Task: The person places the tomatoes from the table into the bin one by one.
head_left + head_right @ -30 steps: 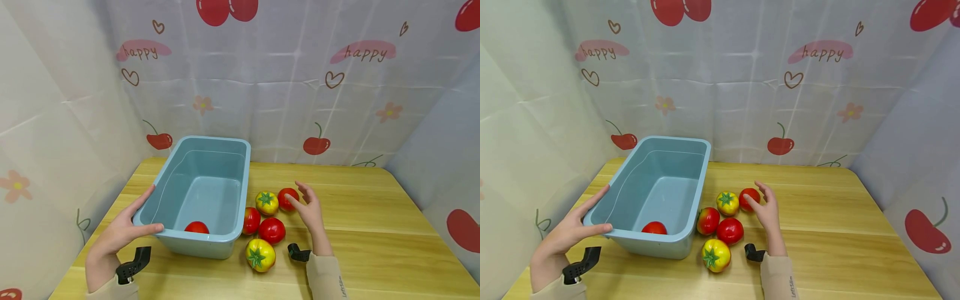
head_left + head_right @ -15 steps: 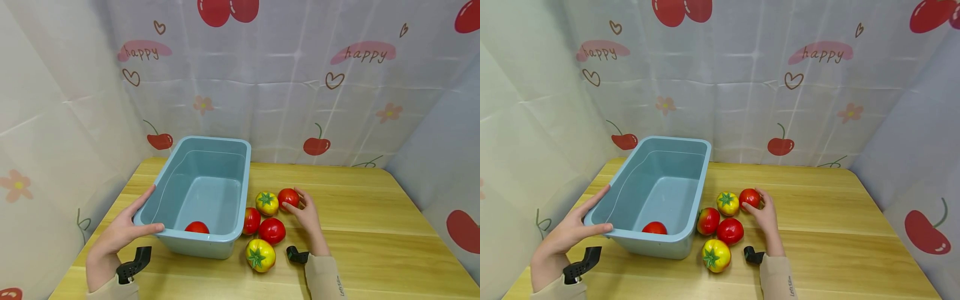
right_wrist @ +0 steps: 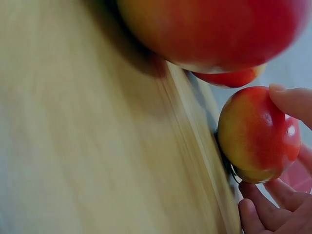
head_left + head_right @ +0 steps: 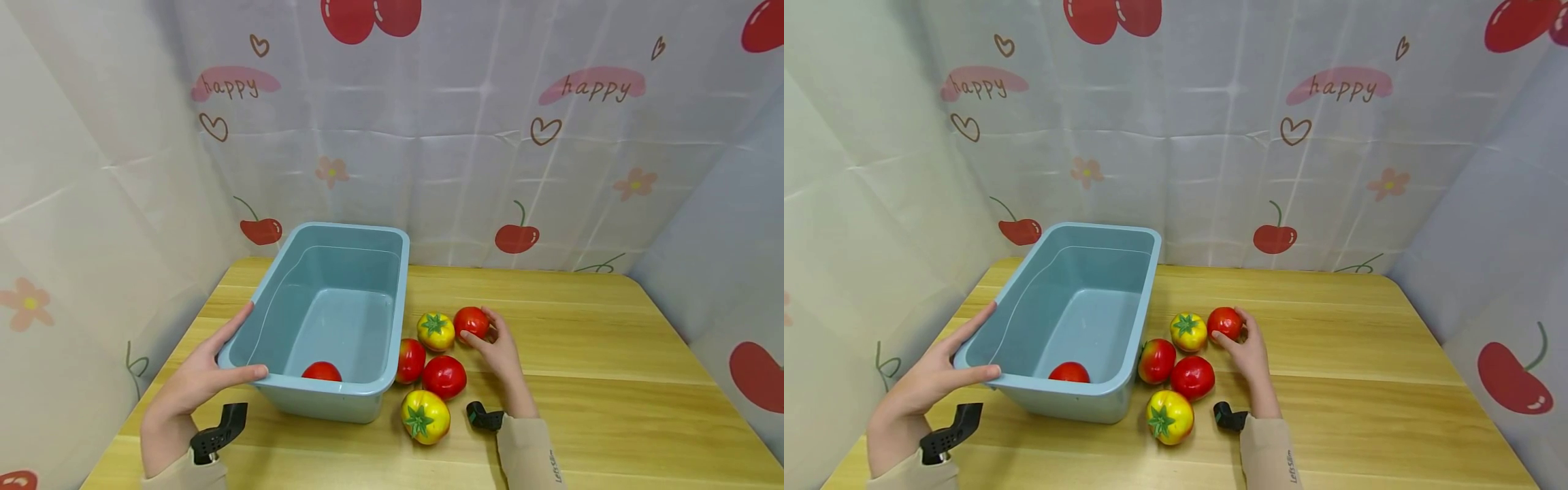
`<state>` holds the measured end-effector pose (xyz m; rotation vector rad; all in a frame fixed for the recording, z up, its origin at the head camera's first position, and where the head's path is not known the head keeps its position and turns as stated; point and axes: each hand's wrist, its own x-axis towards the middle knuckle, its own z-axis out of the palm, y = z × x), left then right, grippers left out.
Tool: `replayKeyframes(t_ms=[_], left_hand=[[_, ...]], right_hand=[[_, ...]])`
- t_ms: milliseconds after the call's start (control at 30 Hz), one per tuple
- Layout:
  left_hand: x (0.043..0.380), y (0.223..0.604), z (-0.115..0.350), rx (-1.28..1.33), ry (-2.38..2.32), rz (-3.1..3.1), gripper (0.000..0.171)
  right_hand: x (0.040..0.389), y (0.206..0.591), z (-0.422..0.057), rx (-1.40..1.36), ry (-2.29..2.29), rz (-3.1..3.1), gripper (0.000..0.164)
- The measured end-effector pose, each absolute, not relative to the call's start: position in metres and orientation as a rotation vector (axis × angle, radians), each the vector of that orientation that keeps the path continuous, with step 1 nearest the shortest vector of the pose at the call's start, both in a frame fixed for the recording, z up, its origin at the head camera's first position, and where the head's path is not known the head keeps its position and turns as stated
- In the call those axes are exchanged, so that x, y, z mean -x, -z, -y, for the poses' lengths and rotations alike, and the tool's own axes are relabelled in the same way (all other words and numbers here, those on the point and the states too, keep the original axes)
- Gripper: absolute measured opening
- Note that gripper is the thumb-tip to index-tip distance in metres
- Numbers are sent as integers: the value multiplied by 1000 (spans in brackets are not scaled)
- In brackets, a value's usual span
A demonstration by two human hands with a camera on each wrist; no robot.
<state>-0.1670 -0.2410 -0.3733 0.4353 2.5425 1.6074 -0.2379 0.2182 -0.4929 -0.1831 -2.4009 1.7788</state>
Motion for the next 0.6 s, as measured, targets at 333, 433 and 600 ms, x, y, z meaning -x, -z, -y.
replayKeyframes(t_ms=[333, 433, 600], left_hand=[[166, 374, 241, -437, -1607, -2541, 91], [166, 374, 241, -433, -1600, -2548, 91], [167, 373, 241, -428, -1587, -2560, 91]], right_hand=[[237, 488, -216, 238, -1813, 2376, 72], [235, 482, -215, 239, -1814, 2369, 73], [230, 468, -211, 222, -1792, 2366, 71]])
